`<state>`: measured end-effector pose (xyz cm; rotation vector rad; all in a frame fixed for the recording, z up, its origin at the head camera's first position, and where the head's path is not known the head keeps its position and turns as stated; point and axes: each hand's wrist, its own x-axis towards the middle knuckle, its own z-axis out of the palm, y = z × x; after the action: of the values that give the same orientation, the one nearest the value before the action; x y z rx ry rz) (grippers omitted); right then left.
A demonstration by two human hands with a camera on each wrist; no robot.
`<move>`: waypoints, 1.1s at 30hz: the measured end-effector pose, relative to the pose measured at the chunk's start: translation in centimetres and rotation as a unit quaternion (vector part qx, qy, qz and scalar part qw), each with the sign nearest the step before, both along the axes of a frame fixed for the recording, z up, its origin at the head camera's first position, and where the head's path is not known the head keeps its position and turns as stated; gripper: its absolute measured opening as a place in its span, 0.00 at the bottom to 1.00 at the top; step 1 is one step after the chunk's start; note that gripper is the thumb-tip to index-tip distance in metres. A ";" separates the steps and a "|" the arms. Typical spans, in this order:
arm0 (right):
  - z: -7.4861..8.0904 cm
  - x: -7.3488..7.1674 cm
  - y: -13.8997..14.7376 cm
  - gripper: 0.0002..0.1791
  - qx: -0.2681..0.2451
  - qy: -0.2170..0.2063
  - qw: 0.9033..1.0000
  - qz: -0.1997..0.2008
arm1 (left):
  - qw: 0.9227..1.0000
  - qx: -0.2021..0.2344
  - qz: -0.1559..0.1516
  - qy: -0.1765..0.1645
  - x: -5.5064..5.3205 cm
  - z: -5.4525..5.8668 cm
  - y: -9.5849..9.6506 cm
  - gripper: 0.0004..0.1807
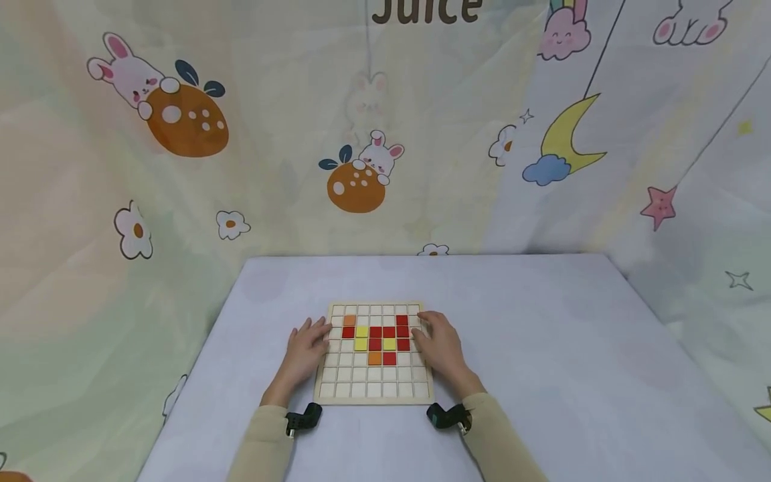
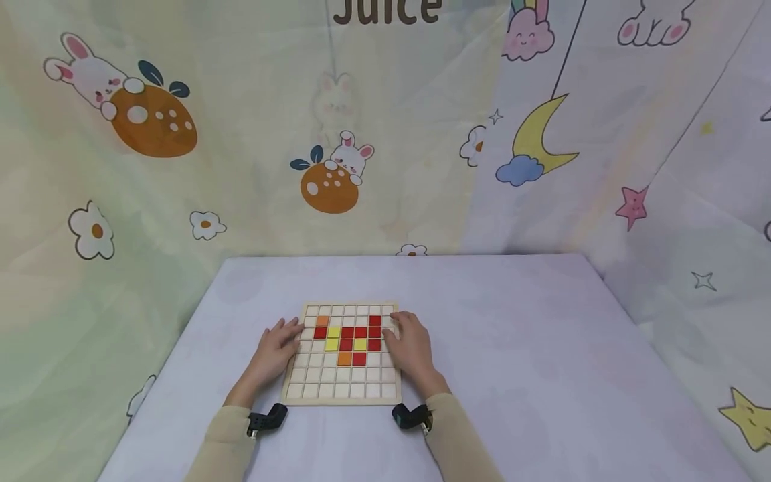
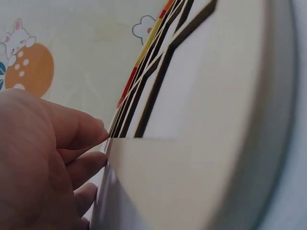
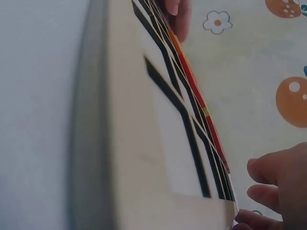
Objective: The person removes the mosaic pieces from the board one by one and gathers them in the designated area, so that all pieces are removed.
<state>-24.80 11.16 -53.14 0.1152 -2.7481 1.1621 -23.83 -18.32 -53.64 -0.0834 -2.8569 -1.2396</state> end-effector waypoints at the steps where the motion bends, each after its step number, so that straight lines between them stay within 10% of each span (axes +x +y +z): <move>1: 0.0 -0.2 0.1 0.25 0.001 -0.002 1.000 0.000 | 1.000 0.003 0.002 0.008 0.1 -0.1 0.0 0.22; 12: 0.1 -1.4 0.5 0.20 0.002 -0.062 0.998 0.002 | 0.998 -0.005 0.030 0.046 1.3 -2.0 0.4 0.20; 20: -0.1 -2.1 0.4 0.13 -0.009 0.017 1.000 -0.003 | 0.997 -0.015 0.018 0.080 0.4 -1.3 -0.3 0.20; 33: 0.6 -1.5 0.6 0.03 0.021 -0.008 0.999 0.046 | 0.997 -0.006 0.022 0.068 0.4 -1.0 -0.2 0.19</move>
<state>-26.27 11.72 -52.51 0.2413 -2.8092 1.1337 -23.42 -18.52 -54.64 -0.0994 -2.7354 -1.1625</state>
